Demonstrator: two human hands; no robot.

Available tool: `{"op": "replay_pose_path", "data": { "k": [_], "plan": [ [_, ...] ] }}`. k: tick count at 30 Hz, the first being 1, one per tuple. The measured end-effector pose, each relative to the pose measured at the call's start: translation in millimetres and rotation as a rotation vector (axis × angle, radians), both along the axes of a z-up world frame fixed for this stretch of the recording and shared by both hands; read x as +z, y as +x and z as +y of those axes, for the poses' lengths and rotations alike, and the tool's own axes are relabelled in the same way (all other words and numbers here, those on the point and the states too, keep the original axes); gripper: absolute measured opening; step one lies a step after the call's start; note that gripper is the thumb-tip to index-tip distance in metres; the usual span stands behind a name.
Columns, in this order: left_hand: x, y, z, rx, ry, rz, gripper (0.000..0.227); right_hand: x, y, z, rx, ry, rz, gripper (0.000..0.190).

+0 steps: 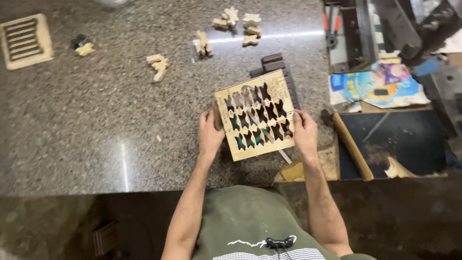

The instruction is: The person assembles a wooden puzzle by placing small wooden pieces into a grid-shaped board. They use a hammer to tap pieces into place and pliers to remove or adjust them. The person repeatedly checks fit and alignment throughout the process.

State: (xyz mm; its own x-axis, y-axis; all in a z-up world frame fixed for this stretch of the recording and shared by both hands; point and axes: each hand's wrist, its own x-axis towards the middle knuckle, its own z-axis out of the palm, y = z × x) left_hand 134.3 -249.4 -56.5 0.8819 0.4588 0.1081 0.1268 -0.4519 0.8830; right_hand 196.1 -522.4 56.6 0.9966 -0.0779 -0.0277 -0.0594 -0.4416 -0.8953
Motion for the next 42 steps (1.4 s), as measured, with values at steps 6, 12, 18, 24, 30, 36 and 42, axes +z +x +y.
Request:
{"op": "replay_pose_path", "data": {
  "k": [6, 12, 18, 24, 30, 36, 42],
  "plan": [
    [-29.5, -4.0, 21.6, -0.121, -0.420, 0.011, 0.052, 14.7, -7.8, 28.6, -0.063, -0.136, 0.061, 0.031],
    [0.0, -15.2, 17.2, -0.016, -0.501, 0.126, 0.037, 12.0, -17.9, 43.6, 0.027, -0.731, -0.419, 0.027],
    [42.9, -11.7, 20.1, -0.068, -0.264, 0.160, 0.033, 19.3, -18.1, 57.9, 0.028, -0.887, -0.495, 0.024],
    [55.3, -8.1, 21.2, -0.116, -0.218, 0.265, 0.042, 7.7, -14.2, 56.2, 0.021, -0.733, -0.458, 0.024],
    [74.8, 16.4, -13.6, -0.102, 0.145, -0.039, 0.060, 7.6, -5.1, -15.9, -0.093, -0.839, -0.360, 0.035],
    [73.0, 62.5, -50.0, -0.082, 0.369, -0.200, 0.070, 7.2, -22.1, -138.8, 0.000, -1.494, -0.189, 0.070],
    [65.6, 58.8, -59.6, -0.077, 0.366, -0.105, 0.065, 19.8, -26.3, -174.6, 0.052, -1.125, -0.233, 0.041]
  ]
}}
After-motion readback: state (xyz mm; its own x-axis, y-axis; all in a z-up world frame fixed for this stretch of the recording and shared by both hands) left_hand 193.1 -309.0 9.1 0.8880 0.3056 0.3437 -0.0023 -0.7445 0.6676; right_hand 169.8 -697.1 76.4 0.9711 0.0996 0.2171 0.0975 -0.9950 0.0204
